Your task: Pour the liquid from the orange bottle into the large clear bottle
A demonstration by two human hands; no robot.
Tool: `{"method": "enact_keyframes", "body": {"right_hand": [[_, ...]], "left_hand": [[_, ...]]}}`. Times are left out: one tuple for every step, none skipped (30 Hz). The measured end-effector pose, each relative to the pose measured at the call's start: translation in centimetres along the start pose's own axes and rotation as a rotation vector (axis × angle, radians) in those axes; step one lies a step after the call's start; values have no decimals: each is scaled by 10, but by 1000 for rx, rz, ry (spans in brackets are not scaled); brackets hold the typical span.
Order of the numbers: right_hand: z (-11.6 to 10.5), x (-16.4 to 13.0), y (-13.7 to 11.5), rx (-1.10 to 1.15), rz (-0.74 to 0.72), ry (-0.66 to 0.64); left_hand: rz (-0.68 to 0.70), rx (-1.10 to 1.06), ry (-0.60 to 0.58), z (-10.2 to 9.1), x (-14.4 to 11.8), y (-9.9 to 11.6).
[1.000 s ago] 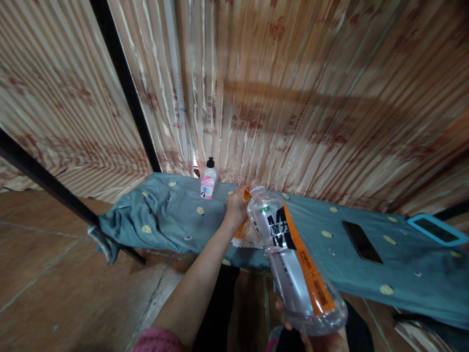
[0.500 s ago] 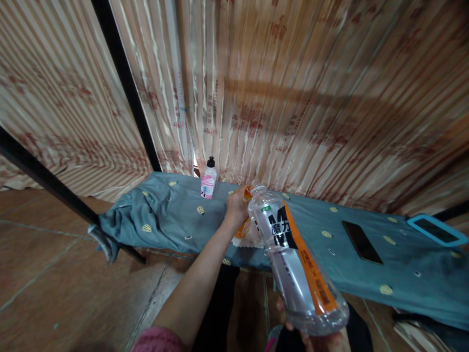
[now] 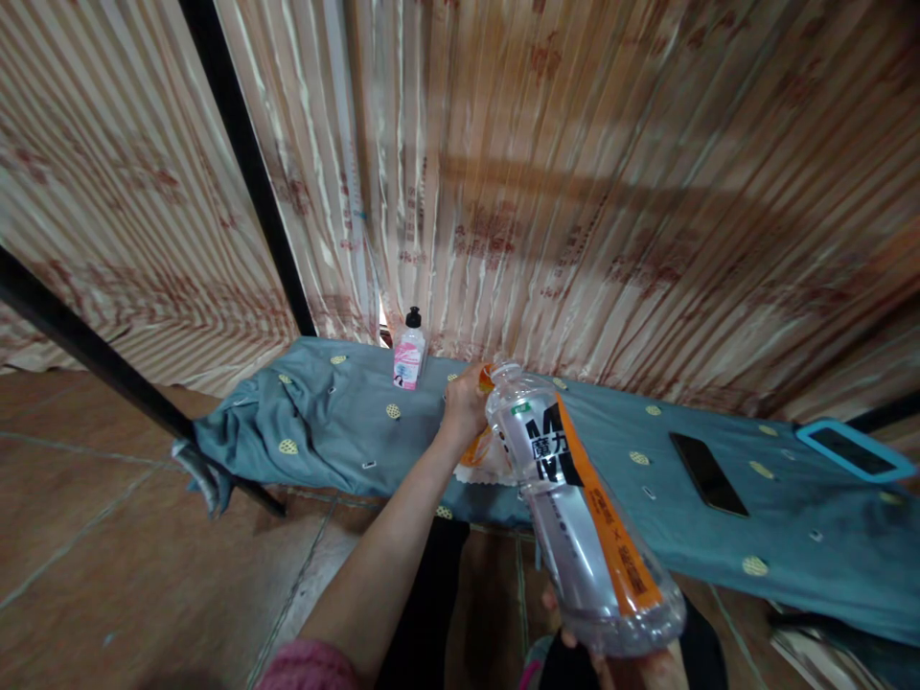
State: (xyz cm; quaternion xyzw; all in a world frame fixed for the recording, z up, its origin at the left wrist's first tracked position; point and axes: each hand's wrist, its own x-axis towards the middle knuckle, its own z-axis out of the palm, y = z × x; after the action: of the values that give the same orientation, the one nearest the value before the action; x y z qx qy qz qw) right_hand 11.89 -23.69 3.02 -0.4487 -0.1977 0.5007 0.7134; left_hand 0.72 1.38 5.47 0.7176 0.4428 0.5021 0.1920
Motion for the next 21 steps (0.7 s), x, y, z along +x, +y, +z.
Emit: {"method": "enact_keyframes", "body": {"right_hand": [[1, 0, -1, 41, 36, 28], [1, 0, -1, 57, 49, 43], [1, 0, -2, 62, 58, 55], [1, 0, -2, 62, 64, 65], [0, 0, -2, 56, 70, 70], [-1, 1, -2, 46, 70, 71], [-2, 1, -2, 33, 68, 69], [-3, 1, -2, 23, 64, 66], [-5, 1, -1, 16, 60, 65], [-6, 1, -1, 14, 56, 60], [-7, 1, -1, 17, 55, 53], [-8, 1, -1, 21, 57, 44], [-9, 1, -1, 23, 64, 33], [-10, 1, -1, 24, 68, 21], [-10, 1, -2, 21, 74, 11], [-11, 1, -2, 18, 77, 12], [-11, 1, -2, 15, 81, 22], [-11, 1, -3, 14, 81, 36], [-11, 1, -3, 12, 80, 50], [-11, 1, -2, 2, 72, 52], [-12, 2, -1, -35, 41, 37]], "left_hand": [[0, -8, 2, 0, 0, 0], [3, -16, 1, 0, 0, 0], [8, -21, -4, -1, 0, 0], [15, -26, -9, -1, 0, 1], [20, -28, -10, -2, 0, 2], [20, -29, -11, -2, 0, 2], [16, -26, -13, -3, 0, 3], [10, -20, -15, -3, 0, 3], [5, -14, -17, -3, 0, 3], [1, -7, -19, -3, 0, 3], [-2, -1, -20, -3, 0, 3], [-4, 3, -19, -3, 0, 3], [-5, 4, -16, -3, 0, 3], [-3, 3, -14, -3, 0, 3], [-1, 2, -13, -3, 0, 3], [2, 3, -14, -3, 0, 3], [5, 7, -17, -3, 0, 3], [5, 13, -18, -3, 0, 4], [2, 19, -18, -3, 0, 4], [-3, 22, -19, -4, 0, 4], [-8, 22, -21, -4, -1, 4]]}}
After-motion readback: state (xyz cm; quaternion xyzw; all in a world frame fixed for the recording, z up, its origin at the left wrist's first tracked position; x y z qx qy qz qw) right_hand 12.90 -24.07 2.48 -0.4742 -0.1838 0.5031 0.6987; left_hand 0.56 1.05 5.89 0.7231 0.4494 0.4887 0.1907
